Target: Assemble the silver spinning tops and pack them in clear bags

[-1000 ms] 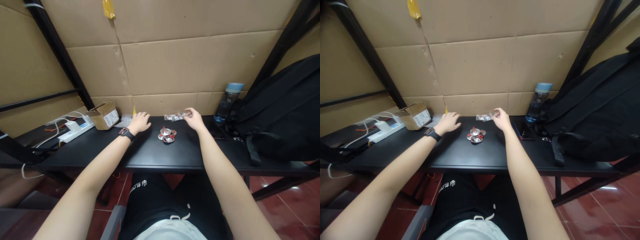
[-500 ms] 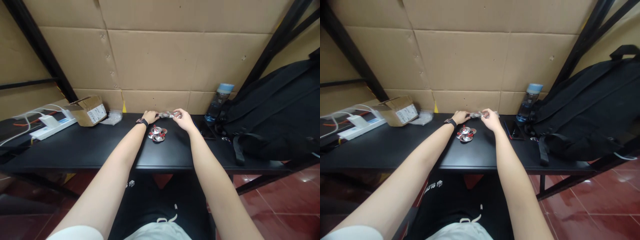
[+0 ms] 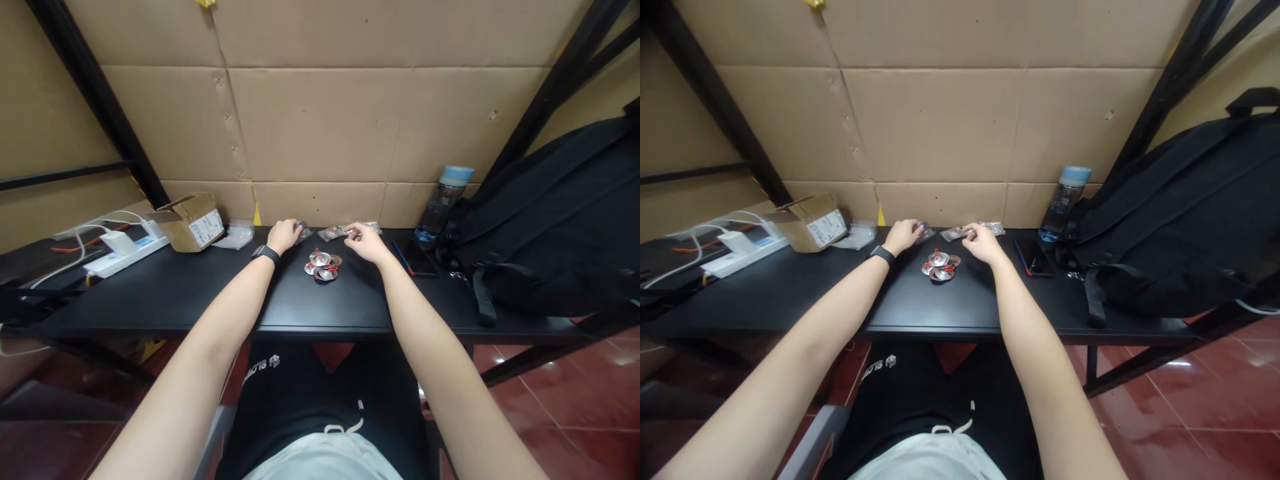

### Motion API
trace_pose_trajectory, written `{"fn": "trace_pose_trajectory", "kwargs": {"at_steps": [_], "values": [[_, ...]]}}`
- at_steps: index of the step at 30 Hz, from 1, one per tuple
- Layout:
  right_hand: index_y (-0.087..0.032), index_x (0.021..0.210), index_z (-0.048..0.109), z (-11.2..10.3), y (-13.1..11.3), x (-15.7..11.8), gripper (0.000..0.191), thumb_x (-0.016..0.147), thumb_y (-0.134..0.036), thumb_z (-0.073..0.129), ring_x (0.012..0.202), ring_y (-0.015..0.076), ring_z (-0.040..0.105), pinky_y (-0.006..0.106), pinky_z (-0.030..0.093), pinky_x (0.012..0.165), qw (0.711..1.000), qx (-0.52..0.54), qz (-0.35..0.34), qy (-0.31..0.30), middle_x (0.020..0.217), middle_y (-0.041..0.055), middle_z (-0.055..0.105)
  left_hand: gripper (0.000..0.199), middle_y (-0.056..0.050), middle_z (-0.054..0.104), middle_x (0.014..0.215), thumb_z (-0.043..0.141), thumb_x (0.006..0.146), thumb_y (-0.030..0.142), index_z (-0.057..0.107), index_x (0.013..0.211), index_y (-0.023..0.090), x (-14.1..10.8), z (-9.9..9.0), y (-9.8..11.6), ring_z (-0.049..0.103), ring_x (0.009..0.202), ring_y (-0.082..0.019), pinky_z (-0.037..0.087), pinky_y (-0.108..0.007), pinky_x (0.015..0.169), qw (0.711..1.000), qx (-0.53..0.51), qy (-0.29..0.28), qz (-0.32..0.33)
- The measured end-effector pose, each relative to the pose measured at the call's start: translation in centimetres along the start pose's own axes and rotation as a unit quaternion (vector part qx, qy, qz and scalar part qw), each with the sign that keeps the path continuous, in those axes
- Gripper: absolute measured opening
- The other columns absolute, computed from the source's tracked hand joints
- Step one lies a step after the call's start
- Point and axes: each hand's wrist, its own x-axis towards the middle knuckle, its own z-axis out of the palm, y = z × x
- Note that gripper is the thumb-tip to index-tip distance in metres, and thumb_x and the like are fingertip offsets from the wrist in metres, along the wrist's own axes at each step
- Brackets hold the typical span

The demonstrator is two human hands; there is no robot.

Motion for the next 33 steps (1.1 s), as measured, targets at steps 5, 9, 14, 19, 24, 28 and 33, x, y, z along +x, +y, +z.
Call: {"fn": "trace_pose_trajectory", "kwargs": {"at_steps": [5, 9, 14, 19, 24, 28, 33], "values": [[-0.019, 0.11, 0.069, 1.0, -1.3, -0.4, 0.037, 0.079, -0.039, 0.073, 0.075, 0.0176, 0.065, 0.035, 0.054, 0.076, 0.998, 0.061, 0.019, 0.001, 0.092, 0.0046, 0.072, 0.03, -0.009, 0.081, 0.088, 0.076, 0.085, 0.047, 0.08, 0.095, 0.019, -1.3, -1.6, 2.5, 0.073, 0.082, -0.024, 0.055, -0.034, 0.082, 0.971, -0.223, 0.087, 0.032], [-0.019, 0.117, 0.066, 1.7, -2.0, -0.7, 0.05, 0.076, -0.045, 0.078, 0.08, 0.0179, 0.067, 0.034, 0.056, 0.074, 0.991, 0.134, 0.023, -0.007, 0.102, 0.0075, 0.074, 0.032, -0.009, 0.081, 0.091, 0.074, 0.086, 0.047, 0.082, 0.094, 0.017, -2.4, -2.2, 4.4, 0.074, 0.083, -0.023, 0.056, -0.032, 0.078, 0.935, -0.337, 0.074, 0.083], [-0.02, 0.121, 0.065, 1.7, -2.6, -1.2, 0.052, 0.075, -0.039, 0.08, 0.077, 0.0178, 0.068, 0.03, 0.054, 0.068, 0.982, 0.175, 0.034, -0.069, 0.089, 0.0037, 0.074, 0.032, -0.01, 0.082, 0.092, 0.074, 0.085, 0.045, 0.083, 0.093, 0.015, -2.5, -1.6, 5.0, 0.075, 0.084, -0.026, 0.056, -0.034, 0.076, 0.917, -0.385, 0.083, 0.067], [-0.019, 0.116, 0.069, 1.9, -2.9, -1.2, 0.047, 0.075, -0.04, 0.079, 0.072, 0.0157, 0.064, 0.028, 0.052, 0.064, 0.981, 0.168, 0.011, -0.092, 0.088, 0.0035, 0.073, 0.038, -0.01, 0.082, 0.099, 0.071, 0.089, 0.05, 0.085, 0.097, 0.015, -2.7, -1.0, 5.4, 0.076, 0.095, -0.028, 0.057, -0.035, 0.083, 0.906, -0.416, 0.052, 0.063], [-0.017, 0.097, 0.074, 2.1, -2.7, -0.8, 0.035, 0.078, -0.047, 0.074, 0.071, 0.0164, 0.061, 0.031, 0.052, 0.067, 0.989, 0.12, -0.033, -0.075, 0.086, 0.0042, 0.073, 0.044, -0.012, 0.081, 0.106, 0.073, 0.087, 0.055, 0.084, 0.102, 0.015, -3.0, -0.7, 6.1, 0.075, 0.103, -0.029, 0.057, -0.039, 0.092, 0.877, -0.473, 0.027, 0.079], [-0.017, 0.086, 0.073, 2.0, -2.8, -0.7, 0.034, 0.08, -0.05, 0.07, 0.067, 0.0164, 0.058, 0.032, 0.05, 0.068, 0.992, 0.1, -0.051, -0.063, 0.077, 0.0032, 0.07, 0.046, -0.013, 0.081, 0.105, 0.074, 0.086, 0.056, 0.083, 0.102, 0.013, -3.0, -0.6, 6.3, 0.075, 0.101, -0.028, 0.058, -0.039, 0.092, 0.868, -0.49, 0.031, 0.075], [-0.019, 0.083, 0.068, 1.8, -3.0, -0.6, 0.033, 0.079, -0.052, 0.071, 0.067, 0.0169, 0.06, 0.031, 0.051, 0.065, 0.99, 0.136, -0.022, -0.019, 0.074, 0.0021, 0.068, 0.044, -0.014, 0.079, 0.112, 0.075, 0.086, 0.049, 0.078, 0.11, 0.012, -2.9, -0.4, 5.9, 0.074, 0.102, -0.025, 0.059, -0.038, 0.092, 0.847, -0.528, 0.021, 0.061]]}}
